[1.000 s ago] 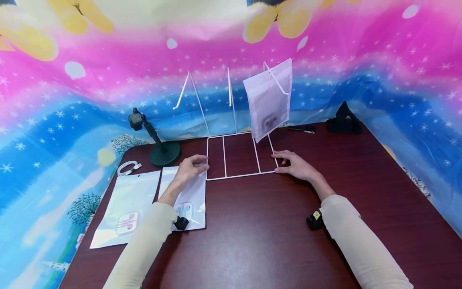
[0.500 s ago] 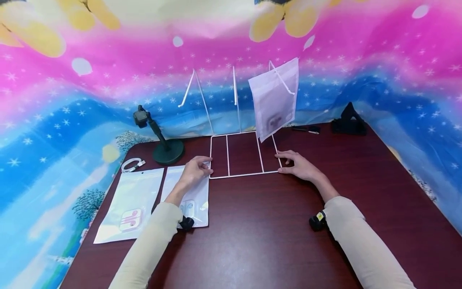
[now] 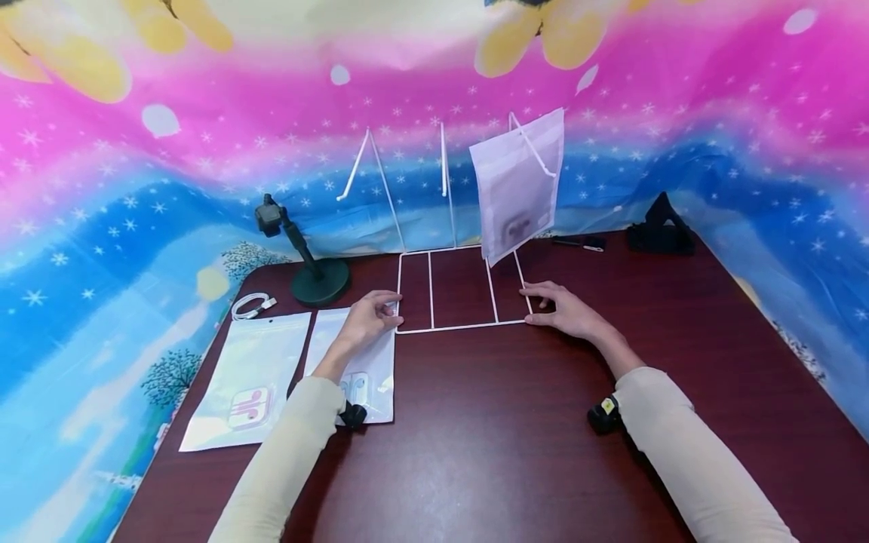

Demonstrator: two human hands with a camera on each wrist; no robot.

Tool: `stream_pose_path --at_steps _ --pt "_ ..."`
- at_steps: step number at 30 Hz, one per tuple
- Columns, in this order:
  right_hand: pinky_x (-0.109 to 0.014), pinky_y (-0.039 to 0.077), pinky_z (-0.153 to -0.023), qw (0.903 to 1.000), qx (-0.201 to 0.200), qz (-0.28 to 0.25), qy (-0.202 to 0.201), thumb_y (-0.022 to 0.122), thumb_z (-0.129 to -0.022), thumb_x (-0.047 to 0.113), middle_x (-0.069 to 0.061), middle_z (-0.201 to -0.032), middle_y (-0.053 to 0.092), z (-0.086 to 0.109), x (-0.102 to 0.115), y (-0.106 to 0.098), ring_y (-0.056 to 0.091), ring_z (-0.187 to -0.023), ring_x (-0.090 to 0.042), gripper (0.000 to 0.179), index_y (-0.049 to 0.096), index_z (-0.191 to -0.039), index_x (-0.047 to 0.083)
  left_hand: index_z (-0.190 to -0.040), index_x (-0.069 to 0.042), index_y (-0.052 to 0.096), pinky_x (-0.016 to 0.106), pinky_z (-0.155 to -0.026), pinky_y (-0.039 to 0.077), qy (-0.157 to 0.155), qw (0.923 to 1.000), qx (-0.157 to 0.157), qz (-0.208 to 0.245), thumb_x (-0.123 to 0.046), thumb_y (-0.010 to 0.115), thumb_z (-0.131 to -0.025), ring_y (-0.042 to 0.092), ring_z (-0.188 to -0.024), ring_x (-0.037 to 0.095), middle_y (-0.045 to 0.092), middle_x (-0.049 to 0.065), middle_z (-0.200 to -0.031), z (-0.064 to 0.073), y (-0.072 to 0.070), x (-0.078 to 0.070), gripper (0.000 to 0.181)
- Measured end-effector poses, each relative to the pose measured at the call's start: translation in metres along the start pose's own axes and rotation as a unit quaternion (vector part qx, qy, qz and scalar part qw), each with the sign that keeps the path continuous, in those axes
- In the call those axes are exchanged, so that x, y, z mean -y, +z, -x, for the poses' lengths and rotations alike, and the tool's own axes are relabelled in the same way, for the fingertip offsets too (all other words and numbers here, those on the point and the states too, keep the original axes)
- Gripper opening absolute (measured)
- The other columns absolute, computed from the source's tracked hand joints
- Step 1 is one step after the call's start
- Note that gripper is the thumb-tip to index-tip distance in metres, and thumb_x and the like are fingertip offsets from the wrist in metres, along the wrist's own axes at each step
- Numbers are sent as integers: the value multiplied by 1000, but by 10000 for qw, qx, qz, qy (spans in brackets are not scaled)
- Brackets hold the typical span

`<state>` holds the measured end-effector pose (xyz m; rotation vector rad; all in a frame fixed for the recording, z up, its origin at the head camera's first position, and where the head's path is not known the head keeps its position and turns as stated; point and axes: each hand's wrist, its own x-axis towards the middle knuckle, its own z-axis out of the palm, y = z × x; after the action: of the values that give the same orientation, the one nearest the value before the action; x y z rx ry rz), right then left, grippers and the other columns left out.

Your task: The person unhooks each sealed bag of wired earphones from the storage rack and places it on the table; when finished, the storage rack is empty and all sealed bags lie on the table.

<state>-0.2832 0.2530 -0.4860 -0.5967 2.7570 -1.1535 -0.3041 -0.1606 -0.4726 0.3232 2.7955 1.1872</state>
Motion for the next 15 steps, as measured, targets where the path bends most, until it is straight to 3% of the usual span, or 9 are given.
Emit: stream_pose_path --at_steps 5,8,12,15 --pt "-49 45 -100 9993 349 -98 72 72 -100 21 -18 -159 44 -1 4 -12 57 -116 -33 60 51 -152 3 -141 -5 64 34 -86 53 103 9999 33 -82 -7 76 -95 60 -103 26 57 11 -143 0 0 -1 48" --pt "-52 45 -104 9990 269 -246 245 68 -103 21 -19 -154 51 -3 10 -24 59 -119 -35 55 51 -153 4 -142 -6 64 34 -87 53 111 9999 0 -118 -7 75 -95 60 -103 26 57 10 -144 -1 0 -1 48" --pt "-52 45 -106 9944 -524 -706 584 65 -104 21 -21 -147 56 -10 25 -48 59 -122 -36 52 52 -152 7 -143 -6 63 32 -85 53 77 9999 11 -119 -7 75 -95 61 -101 25 59 10 -140 -1 0 -1 49" --pt "-49 44 -105 9812 -1337 -1189 721 65 -105 20 -19 -151 54 -15 41 -71 55 -127 -34 53 50 -154 9 -142 -7 64 31 -82 52 78 9999 59 -105 -7 76 -95 61 -99 25 60 10 -138 -2 0 -1 49"
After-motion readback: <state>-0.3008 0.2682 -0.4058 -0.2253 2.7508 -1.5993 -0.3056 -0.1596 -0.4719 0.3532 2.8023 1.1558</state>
